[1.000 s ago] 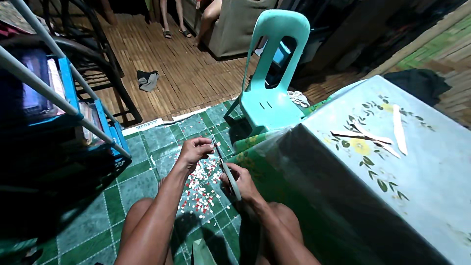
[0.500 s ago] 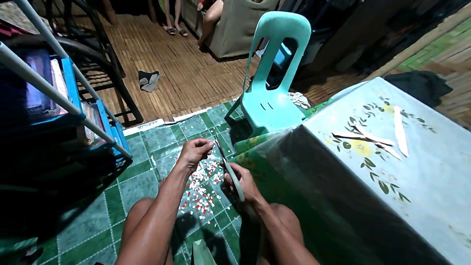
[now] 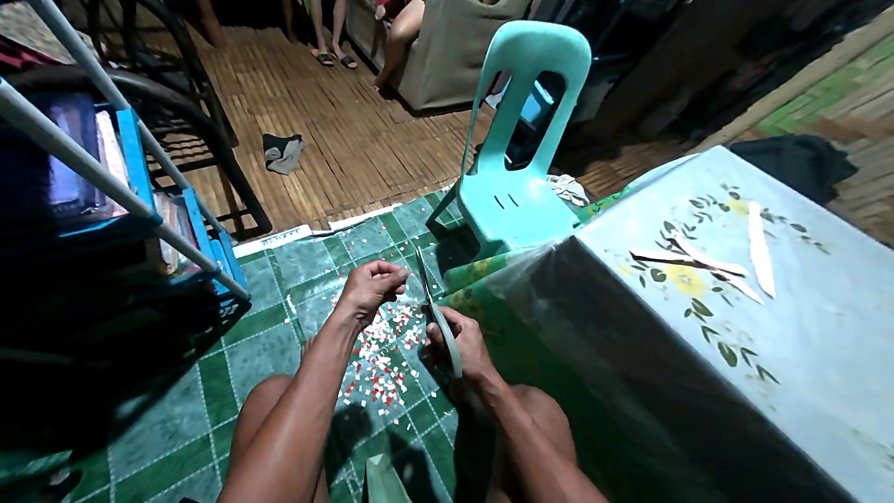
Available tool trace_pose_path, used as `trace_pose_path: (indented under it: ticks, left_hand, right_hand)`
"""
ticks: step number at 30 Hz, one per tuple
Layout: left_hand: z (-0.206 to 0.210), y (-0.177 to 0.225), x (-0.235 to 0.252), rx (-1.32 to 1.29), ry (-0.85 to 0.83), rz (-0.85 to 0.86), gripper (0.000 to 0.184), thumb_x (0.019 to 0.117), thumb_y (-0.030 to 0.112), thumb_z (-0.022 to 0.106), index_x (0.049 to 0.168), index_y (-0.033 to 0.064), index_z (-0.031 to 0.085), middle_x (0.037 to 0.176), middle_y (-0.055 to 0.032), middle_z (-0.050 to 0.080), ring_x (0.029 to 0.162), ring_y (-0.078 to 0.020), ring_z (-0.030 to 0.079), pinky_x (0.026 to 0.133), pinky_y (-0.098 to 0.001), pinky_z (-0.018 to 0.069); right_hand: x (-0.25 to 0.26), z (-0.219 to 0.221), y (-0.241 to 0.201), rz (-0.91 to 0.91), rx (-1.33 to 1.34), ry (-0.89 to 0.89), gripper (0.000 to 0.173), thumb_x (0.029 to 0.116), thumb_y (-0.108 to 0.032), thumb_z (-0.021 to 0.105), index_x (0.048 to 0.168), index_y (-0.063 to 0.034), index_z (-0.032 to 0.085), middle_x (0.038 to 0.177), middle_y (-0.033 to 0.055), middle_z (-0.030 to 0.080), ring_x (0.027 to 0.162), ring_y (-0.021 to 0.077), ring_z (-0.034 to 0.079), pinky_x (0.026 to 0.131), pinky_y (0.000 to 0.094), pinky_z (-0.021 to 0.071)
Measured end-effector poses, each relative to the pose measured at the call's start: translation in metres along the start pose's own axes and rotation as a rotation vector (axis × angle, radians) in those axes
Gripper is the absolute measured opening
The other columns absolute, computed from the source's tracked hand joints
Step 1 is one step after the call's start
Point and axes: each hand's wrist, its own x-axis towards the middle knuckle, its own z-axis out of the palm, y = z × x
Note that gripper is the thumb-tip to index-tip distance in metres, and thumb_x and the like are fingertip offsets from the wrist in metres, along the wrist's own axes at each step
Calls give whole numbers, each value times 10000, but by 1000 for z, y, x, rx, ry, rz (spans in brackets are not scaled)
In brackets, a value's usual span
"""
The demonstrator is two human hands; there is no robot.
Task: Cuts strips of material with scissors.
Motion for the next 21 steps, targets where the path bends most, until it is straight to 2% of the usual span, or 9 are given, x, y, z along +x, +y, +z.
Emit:
trace_pose_path:
  ticks: [3, 5, 7, 10, 13, 16, 18, 21]
  left_hand:
    - [2, 0, 0, 40, 12, 13, 140, 945, 102, 734, 1025, 9, 667, 884, -90, 716, 722, -133, 680, 669, -260, 571]
    - [0, -3, 2, 109, 30, 45, 231, 959, 177, 733, 1144, 51, 678, 1044, -93, 718, 909, -181, 701, 790, -329, 581]
    - [-4, -6, 5, 146, 49, 67, 349, 997, 268, 688, 1298, 99, 636, 1205, -106, 683, 1082, -245, 671, 884, -417, 567]
    - [-3, -6, 7, 135, 98, 52, 414, 1040, 363, 605, 1374, 120, 585, 1296, -127, 649, 1173, -296, 650, 912, -480, 576]
    - [3, -9, 9, 168, 124, 43, 457, 1049, 411, 574, 1389, 107, 562, 1292, -143, 639, 1147, -297, 657, 881, -475, 583]
    - [11, -18, 7, 290, 169, 72, 440, 1051, 382, 584, 1343, 53, 583, 1258, -172, 651, 1096, -300, 678, 852, -473, 595]
    - [18, -24, 1, 358, 185, 101, 416, 1048, 339, 602, 1315, 20, 593, 1224, -185, 658, 1066, -293, 688, 834, -462, 603]
    - [34, -38, -15, 453, 209, 182, 349, 1034, 244, 634, 1265, -16, 614, 1146, -181, 675, 985, -260, 697, 790, -432, 606]
  right_hand:
    - [1, -3, -1, 13, 23, 8, 511, 973, -374, 674, 1313, 1, 604, 767, 75, 696, 582, 160, 661, 542, 319, 593]
    - [1, -4, -1, 14, 31, 21, 482, 995, -351, 647, 1321, 0, 597, 758, 64, 693, 587, 150, 661, 550, 312, 593]
    - [1, -6, 0, 28, 39, 36, 452, 1003, -331, 644, 1316, -8, 600, 768, 65, 699, 600, 148, 663, 563, 314, 590]
    - [2, -13, 6, 59, 14, 58, 462, 983, -337, 682, 1318, -27, 612, 837, 79, 722, 666, 167, 697, 635, 361, 621]
    - [3, -26, 18, 105, -137, 52, 577, 939, -451, 721, 1361, -72, 614, 910, 108, 722, 741, 209, 708, 722, 435, 624]
    - [0, -39, 21, 192, -532, -18, 603, 895, -563, 698, 1307, -124, 654, 1050, 148, 726, 963, 316, 705, 880, 592, 559]
    - [-8, -46, 21, 225, -764, -92, 545, 884, -520, 691, 1223, -94, 664, 1065, 189, 715, 1027, 394, 686, 875, 663, 525]
    - [-19, -56, 25, 236, -882, -179, 483, 860, -432, 735, 1151, -50, 678, 1047, 224, 707, 1015, 443, 674, 838, 695, 508]
